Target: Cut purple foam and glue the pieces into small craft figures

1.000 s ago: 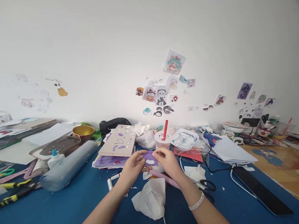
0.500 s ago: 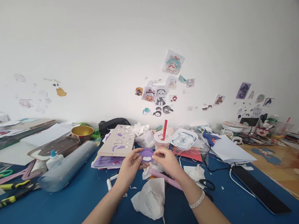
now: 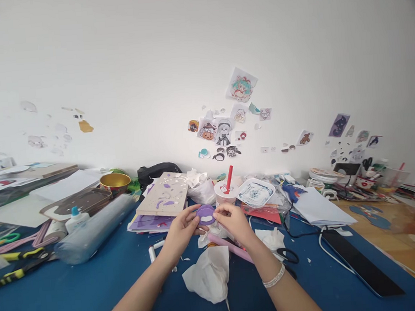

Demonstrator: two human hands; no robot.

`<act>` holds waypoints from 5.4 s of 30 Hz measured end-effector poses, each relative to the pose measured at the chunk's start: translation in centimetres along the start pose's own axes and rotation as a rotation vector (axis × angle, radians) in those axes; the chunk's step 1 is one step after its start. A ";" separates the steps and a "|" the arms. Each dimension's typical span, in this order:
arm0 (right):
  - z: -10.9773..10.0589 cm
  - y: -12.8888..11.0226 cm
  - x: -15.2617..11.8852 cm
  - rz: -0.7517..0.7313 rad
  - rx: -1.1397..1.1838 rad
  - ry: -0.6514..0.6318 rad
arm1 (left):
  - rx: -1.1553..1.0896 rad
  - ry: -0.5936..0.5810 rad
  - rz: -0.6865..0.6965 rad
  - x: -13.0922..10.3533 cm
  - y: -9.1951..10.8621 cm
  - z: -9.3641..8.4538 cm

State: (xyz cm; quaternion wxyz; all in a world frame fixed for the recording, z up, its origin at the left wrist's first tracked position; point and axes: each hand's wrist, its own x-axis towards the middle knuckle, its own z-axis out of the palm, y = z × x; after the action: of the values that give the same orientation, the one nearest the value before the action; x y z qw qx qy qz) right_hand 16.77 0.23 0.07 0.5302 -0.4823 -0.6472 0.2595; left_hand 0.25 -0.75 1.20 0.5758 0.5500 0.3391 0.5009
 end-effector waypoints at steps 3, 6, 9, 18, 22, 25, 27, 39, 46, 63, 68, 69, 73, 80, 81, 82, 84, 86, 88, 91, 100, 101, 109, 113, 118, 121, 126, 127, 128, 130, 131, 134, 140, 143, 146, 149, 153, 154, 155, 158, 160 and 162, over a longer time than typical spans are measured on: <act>0.0 0.0 0.0 0.005 0.007 0.003 | 0.007 0.009 -0.031 -0.1 0.1 0.0; 0.0 -0.2 0.0 0.007 0.013 0.001 | -0.012 0.009 -0.038 0.0 0.0 -0.1; 0.0 -0.2 0.0 0.003 0.018 0.005 | -0.037 -0.002 -0.038 0.2 -0.1 -0.3; 0.1 -0.1 -0.1 0.018 0.082 -0.025 | -0.016 0.007 -0.005 0.1 0.0 -0.1; 0.3 -0.2 -0.2 0.024 0.096 -0.004 | -0.009 0.008 0.024 0.1 -0.1 0.0; 0.3 -0.2 -0.2 0.028 0.103 0.007 | -0.009 0.001 0.042 0.2 -0.1 0.1; 0.4 -0.2 -0.3 0.029 0.105 0.010 | -0.010 -0.010 0.054 0.1 0.0 0.0; 0.6 -0.3 -0.3 0.035 0.145 0.030 | 0.026 0.025 0.081 -0.2 0.3 0.2; 0.6 -0.5 -0.4 0.026 0.162 0.029 | 0.018 0.029 0.087 -0.2 0.4 0.2; 0.6 -0.7 -0.4 0.080 0.313 0.079 | -0.046 -0.007 -0.033 -0.2 0.6 -0.4; 0.6 -0.6 -0.4 0.079 0.324 0.091 | -0.059 -0.019 -0.024 -0.2 0.7 -0.4; 0.6 -0.6 -0.4 0.076 0.322 0.094 | -0.061 -0.016 -0.021 -0.2 0.6 -0.4; 0.6 -0.6 -0.3 0.061 0.309 0.101 | -0.055 0.014 -0.011 -0.1 0.6 -0.3; 0.7 -1.0 -0.4 0.007 0.269 0.100 | -0.018 0.074 0.009 -0.1 0.4 -0.1; 0.7 -1.0 -0.4 0.002 0.266 0.100 | -0.016 0.075 0.007 -0.1 0.4 0.0; 0.7 -1.0 -0.4 -0.003 0.260 0.102 | -0.017 0.074 0.007 -0.1 0.4 0.0; 0.7 -0.9 -0.5 -0.022 0.242 0.106 | -0.024 0.059 0.009 -0.1 0.5 0.0; 0.8 -0.8 -0.5 -0.047 0.218 0.107 | -0.034 0.041 0.021 -0.1 0.6 0.0; 0.9 -0.7 -0.5 -0.070 0.189 0.096 | -0.038 0.026 0.038 -0.2 0.7 0.0; 0.9 -0.8 -0.6 -0.098 0.124 0.071 | -0.028 0.012 0.069 -0.2 0.8 0.1; 0.7 -0.8 -0.6 -0.189 -0.025 0.017 | 0.014 -0.022 0.117 0.0 0.3 0.1; 0.6 -0.8 -0.6 -0.193 -0.028 0.018 | 0.014 -0.024 0.113 0.0 0.3 0.1; 0.6 -1.0 -0.6 -0.254 -0.037 0.030 | 0.013 -0.015 0.099 0.0 0.3 0.1; 0.5 -0.8 -0.6 -0.235 -0.021 0.016 | 0.016 -0.030 0.104 0.1 0.1 0.0; 0.6 -0.8 -0.5 -0.200 0.017 0.010 | 0.049 -0.030 0.107 -0.1 0.2 0.0; 0.6 -0.8 -0.5 -0.188 0.035 0.007 | 0.060 -0.023 0.121 -0.2 0.3 0.1; 0.7 -0.8 -0.5 -0.185 0.044 0.001 | 0.051 -0.035 0.116 -0.1 0.2 0.0; 0.7 -0.8 -0.5 -0.186 0.045 -0.001 | 0.051 -0.037 0.114 -0.1 0.2 0.0; 0.7 -0.8 -0.5 -0.187 0.047 -0.003 | 0.050 -0.039 0.113 -0.1 0.1 0.0; 0.7 -0.7 -0.4 -0.189 0.054 -0.011 | 0.043 -0.041 0.111 -0.1 0.1 0.0; 0.6 -0.7 -0.4 -0.190 0.055 -0.017 | 0.037 -0.043 0.109 -0.1 0.2 0.0; 0.5 -0.6 -0.3 -0.190 0.051 -0.031 | 0.023 -0.047 0.092 -0.2 0.3 0.1; 0.4 -0.5 -0.3 -0.160 0.057 -0.046 | 0.017 -0.030 0.069 -0.2 0.5 0.2; 0.4 -0.5 -0.3 -0.135 0.059 -0.045 | 0.013 -0.012 0.060 -0.2 0.5 0.1; 0.5 -0.4 -0.3 -0.107 0.062 -0.049 | 0.011 -0.026 0.051 -0.2 0.4 0.1; 0.5 -0.2 -0.2 -0.086 0.065 -0.053 | 0.022 -0.023 0.036 -0.2 0.6 0.1; 0.5 -0.1 -0.2 -0.079 0.063 -0.050 | 0.034 -0.005 0.029 -0.3 0.8 0.2; 0.5 -0.1 -0.2 -0.078 0.063 -0.049 | 0.035 -0.003 0.031 -0.3 0.9 0.2; 0.5 -0.1 -0.2 -0.078 0.062 -0.046 | 0.037 -0.003 0.032 -0.4 0.9 0.2; 0.5 -0.2 -0.2 -0.081 0.062 -0.039 | 0.037 -0.006 0.044 -0.4 0.9 0.2; 0.5 -0.2 -0.3 -0.084 0.065 -0.038 | 0.032 -0.007 0.048 -0.4 0.9 0.2; 0.5 -0.2 -0.3 -0.084 0.068 -0.039 | 0.028 -0.003 0.044 -0.4 0.8 0.2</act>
State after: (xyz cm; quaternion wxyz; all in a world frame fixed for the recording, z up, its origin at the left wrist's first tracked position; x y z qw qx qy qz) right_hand 16.22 -0.01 -0.04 0.5441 -0.4311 -0.6680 0.2682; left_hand 0.16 -1.23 1.97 0.5576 0.5660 0.3329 0.5078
